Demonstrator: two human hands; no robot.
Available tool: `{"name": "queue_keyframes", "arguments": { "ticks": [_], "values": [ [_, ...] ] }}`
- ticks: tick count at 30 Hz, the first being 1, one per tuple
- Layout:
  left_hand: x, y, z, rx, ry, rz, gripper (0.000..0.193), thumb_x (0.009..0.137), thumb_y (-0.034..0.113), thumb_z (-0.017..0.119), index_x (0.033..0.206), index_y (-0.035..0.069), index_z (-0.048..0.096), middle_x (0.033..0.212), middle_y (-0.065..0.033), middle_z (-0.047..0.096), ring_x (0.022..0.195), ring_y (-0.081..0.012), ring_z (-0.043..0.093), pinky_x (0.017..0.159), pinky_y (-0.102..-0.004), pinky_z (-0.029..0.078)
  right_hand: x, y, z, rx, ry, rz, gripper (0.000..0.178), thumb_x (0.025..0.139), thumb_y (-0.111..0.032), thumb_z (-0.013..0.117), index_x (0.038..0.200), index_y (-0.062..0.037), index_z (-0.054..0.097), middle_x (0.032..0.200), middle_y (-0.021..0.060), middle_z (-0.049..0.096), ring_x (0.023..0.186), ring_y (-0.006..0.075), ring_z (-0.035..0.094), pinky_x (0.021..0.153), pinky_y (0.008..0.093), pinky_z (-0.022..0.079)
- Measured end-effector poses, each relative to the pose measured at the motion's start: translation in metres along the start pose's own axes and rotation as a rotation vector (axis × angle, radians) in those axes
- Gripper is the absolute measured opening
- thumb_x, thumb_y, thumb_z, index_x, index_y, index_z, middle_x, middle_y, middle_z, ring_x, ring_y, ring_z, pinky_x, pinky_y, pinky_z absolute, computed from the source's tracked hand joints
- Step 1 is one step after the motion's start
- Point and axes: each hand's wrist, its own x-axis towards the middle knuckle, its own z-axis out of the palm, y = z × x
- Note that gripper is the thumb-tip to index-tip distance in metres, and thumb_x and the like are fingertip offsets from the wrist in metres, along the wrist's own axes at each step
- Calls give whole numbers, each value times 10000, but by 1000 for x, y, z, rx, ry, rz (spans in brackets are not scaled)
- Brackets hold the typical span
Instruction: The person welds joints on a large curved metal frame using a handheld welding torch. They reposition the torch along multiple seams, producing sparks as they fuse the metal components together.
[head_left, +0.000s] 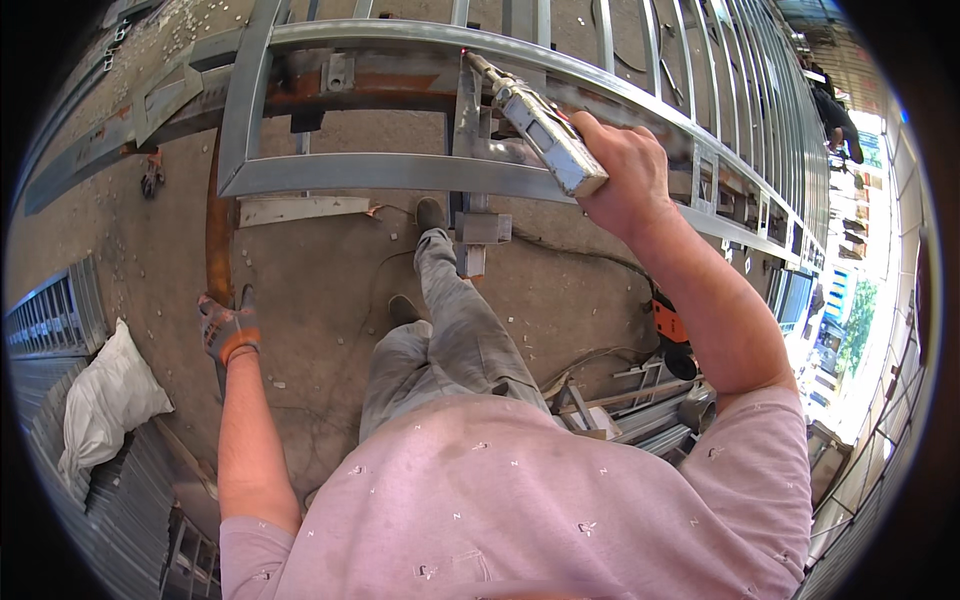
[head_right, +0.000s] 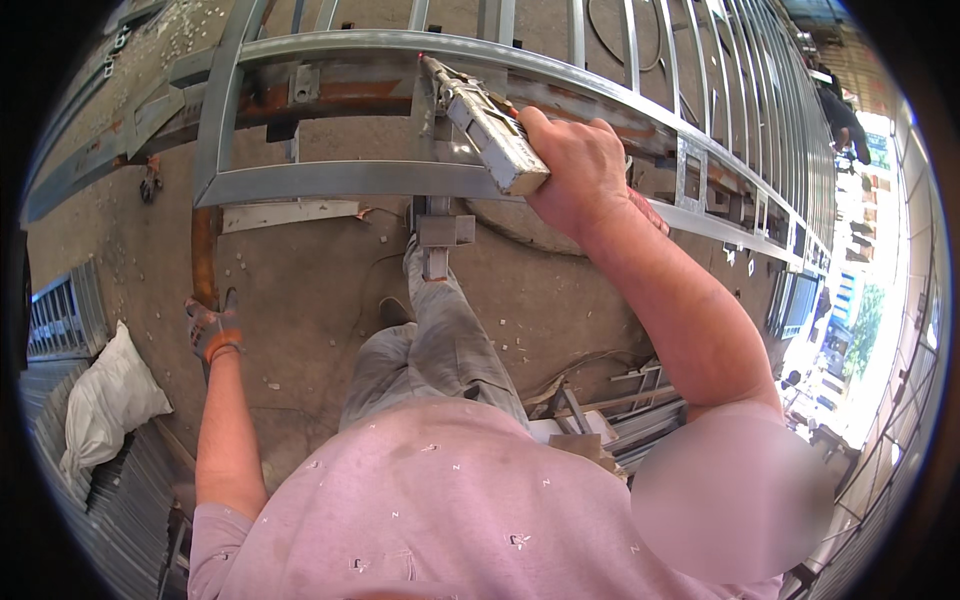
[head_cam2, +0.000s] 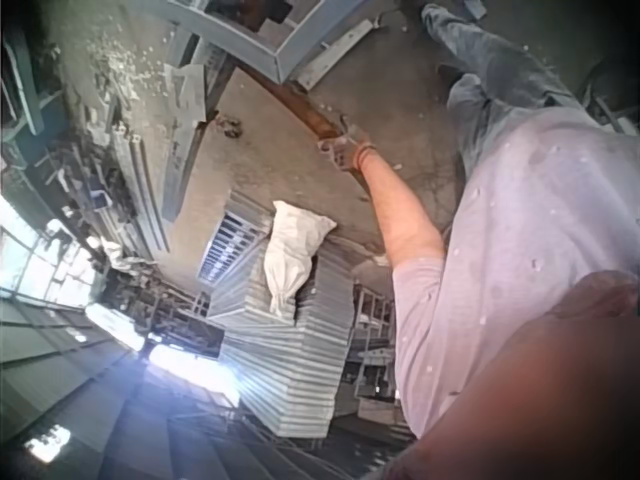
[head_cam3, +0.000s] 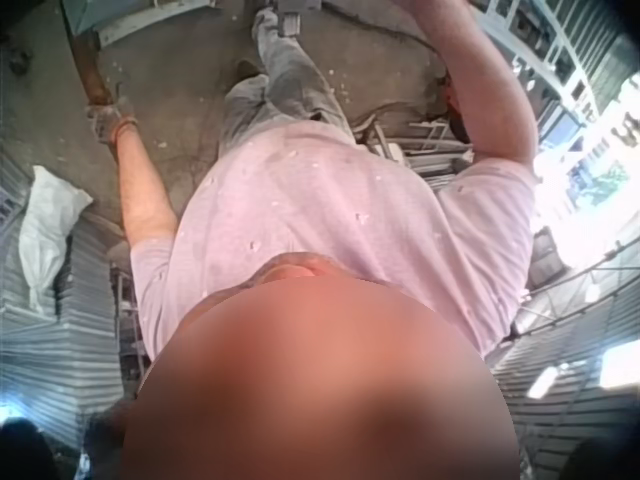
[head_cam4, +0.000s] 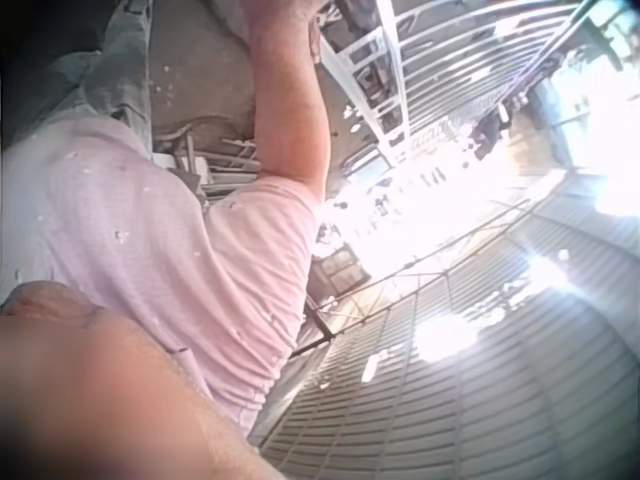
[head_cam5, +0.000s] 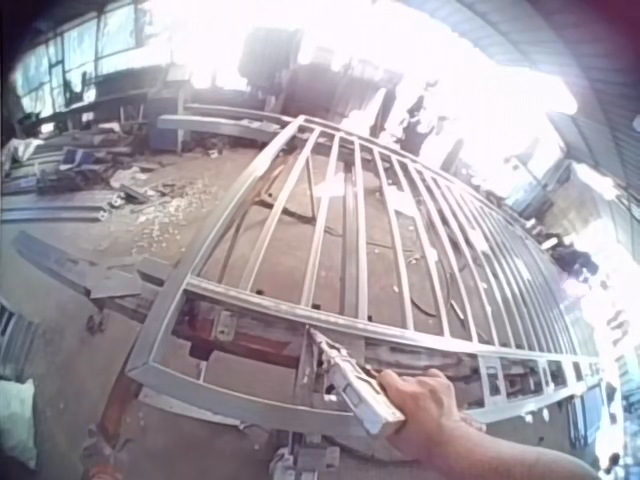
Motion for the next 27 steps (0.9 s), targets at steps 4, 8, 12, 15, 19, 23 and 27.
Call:
{"name": "queue_keyframes", "arguments": {
  "ticks": [4,8,12,15,19,23,27],
  "values": [
    [-1,1,-2,9,-31,-22,895,832,682,763,1431,59,531,1263,-226,716,1153,-406,708,952,-526,571,1,-2,0,-16,2,6,242,799,-221,741,972,-150,587,819,65,736,843,313,731,761,441,485],
    [0,2,-3,4,-27,-27,886,827,671,778,1419,60,531,1261,-224,717,1155,-408,705,966,-521,564,1,-3,-2,-37,-38,31,246,799,-221,740,983,-147,596,820,67,740,844,313,737,769,438,491],
    [0,2,-3,-22,-30,-22,883,828,668,777,1419,59,533,1258,-221,719,1156,-408,704,970,-516,561,2,-4,-2,-56,-39,32,250,796,-207,740,996,-145,603,820,72,741,850,314,740,775,437,494],
    [-1,2,-4,-25,-34,-21,884,829,665,775,1421,55,533,1255,-223,721,1155,-408,706,969,-513,562,2,-5,-2,-61,-54,48,251,795,-205,741,995,-143,602,822,76,743,849,316,742,781,434,497],
    [-1,3,-5,-11,-38,-18,884,828,672,771,1411,47,543,1231,-230,728,1136,-408,713,964,-506,566,2,-5,-4,-63,-44,53,231,808,-210,735,981,-143,596,826,76,746,848,318,744,785,432,499],
    [-1,2,-4,0,-39,-12,864,831,670,767,1394,51,553,1220,-220,735,1130,-404,717,964,-502,568,0,-6,-5,-76,-51,62,215,822,-218,732,972,-149,595,829,73,748,851,314,745,788,431,499],
    [0,1,-2,-17,1,5,845,822,661,781,1372,59,562,1206,-213,742,1114,-403,724,950,-504,572,0,-5,-5,-83,-46,71,208,826,-227,730,969,-153,598,832,72,750,856,309,747,793,431,499]
  ]
}}
